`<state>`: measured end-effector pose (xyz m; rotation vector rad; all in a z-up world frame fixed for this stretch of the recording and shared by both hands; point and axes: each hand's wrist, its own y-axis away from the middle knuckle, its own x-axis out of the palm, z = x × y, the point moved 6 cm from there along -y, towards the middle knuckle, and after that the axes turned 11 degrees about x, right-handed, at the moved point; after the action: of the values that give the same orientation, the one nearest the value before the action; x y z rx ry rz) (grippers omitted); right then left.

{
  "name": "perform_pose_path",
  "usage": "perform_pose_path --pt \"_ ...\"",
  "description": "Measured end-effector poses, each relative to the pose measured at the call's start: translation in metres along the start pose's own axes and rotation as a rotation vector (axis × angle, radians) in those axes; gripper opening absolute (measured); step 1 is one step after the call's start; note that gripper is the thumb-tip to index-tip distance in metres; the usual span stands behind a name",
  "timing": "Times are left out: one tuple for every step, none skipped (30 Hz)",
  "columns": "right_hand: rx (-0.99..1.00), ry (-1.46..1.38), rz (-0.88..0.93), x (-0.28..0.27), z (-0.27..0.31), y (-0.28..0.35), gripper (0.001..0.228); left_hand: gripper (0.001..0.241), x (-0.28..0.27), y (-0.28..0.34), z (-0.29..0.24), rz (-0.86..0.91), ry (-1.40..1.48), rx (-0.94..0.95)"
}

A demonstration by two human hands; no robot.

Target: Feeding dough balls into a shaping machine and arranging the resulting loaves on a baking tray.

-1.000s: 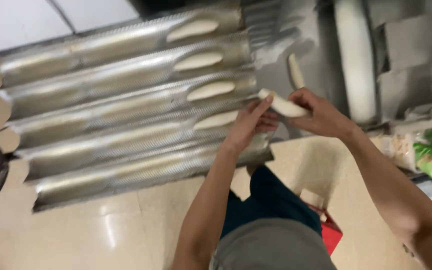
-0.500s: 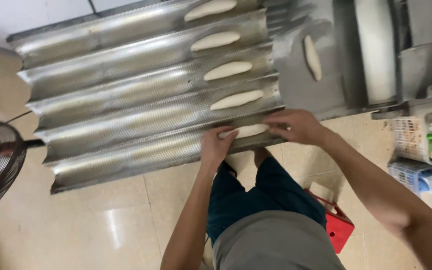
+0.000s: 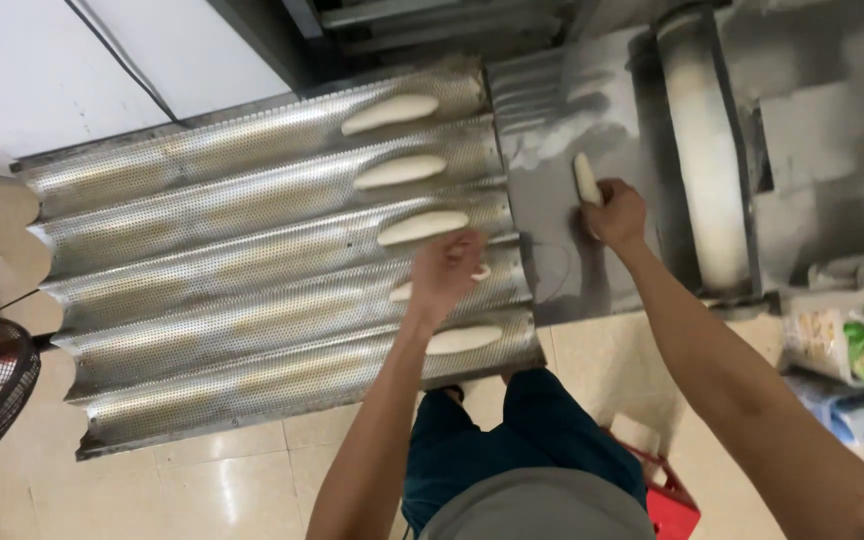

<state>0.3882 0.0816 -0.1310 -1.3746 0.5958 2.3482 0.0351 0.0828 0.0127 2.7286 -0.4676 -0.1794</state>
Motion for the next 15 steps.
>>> perform_pose_path --pt "0.206 -0.228 0.125 0.014 -0.024 -0.010 0.047 0.032 0.012 -0.010 0.000 0.022 0.078 -0.007" --pt "0.406 -0.455 0.251 0.028 -0.044 -0.023 0.047 0.033 0.023 -0.023 -0.001 0.043 0.158 -0.007" --pt "0.390 -0.451 0.253 -0.003 -0.017 -0.019 0.047 0.033 0.030 -0.031 -0.013 0.030 0.164 0.003" --pt "0.510 -0.621 0.327 -0.026 0.006 -0.010 0.039 0.039 0.035 -0.037 -0.023 0.032 0.204 -0.022" --pt "0.630 -0.789 0.404 -0.046 0.032 0.002 0.031 0.046 0.039 -0.042 -0.031 0.035 0.244 -0.046" --pt "0.616 -0.783 0.424 -0.059 0.055 0.003 0.031 0.046 0.040 -0.053 -0.030 0.011 0.247 -0.044" --pt "0.555 -0.825 0.540 -0.067 0.084 0.006 0.030 0.075 0.042 -0.064 -0.029 0.009 0.374 -0.044" --pt "0.495 -0.862 0.660 -0.075 0.113 0.013 0.030 0.107 0.042 -0.072 -0.027 0.003 0.502 -0.044" --pt "0.484 -0.852 0.684 -0.077 0.139 0.015 0.030 0.107 0.026 -0.078 -0.027 -0.023 0.505 -0.043" --pt "0.362 -0.866 0.790 -0.078 0.173 0.020 0.030 0.102 0.012 -0.084 -0.029 -0.010 0.630 -0.033" --pt "0.237 -0.877 0.894 -0.079 0.208 0.026 0.031 0.097 -0.004 -0.089 -0.031 0.004 0.755 -0.019" --pt "0.226 -0.872 0.914 -0.073 0.237 0.029 0.031 0.097 -0.030 -0.091 -0.023 -0.018 0.755 -0.013" --pt "0.083 -0.735 0.968 -0.066 0.270 0.035 0.041 0.076 -0.060 -0.093 -0.017 -0.065 0.740 0.049" --pt "-0.058 -0.605 1.008 -0.059 0.304 0.042 0.052 0.055 -0.091 -0.095 -0.011 -0.104 0.717 0.109" --pt "-0.069 -0.608 1.020 -0.054 0.336 0.053 0.052 0.055 -0.124 -0.094 -0.005 -0.118 0.710 0.113"
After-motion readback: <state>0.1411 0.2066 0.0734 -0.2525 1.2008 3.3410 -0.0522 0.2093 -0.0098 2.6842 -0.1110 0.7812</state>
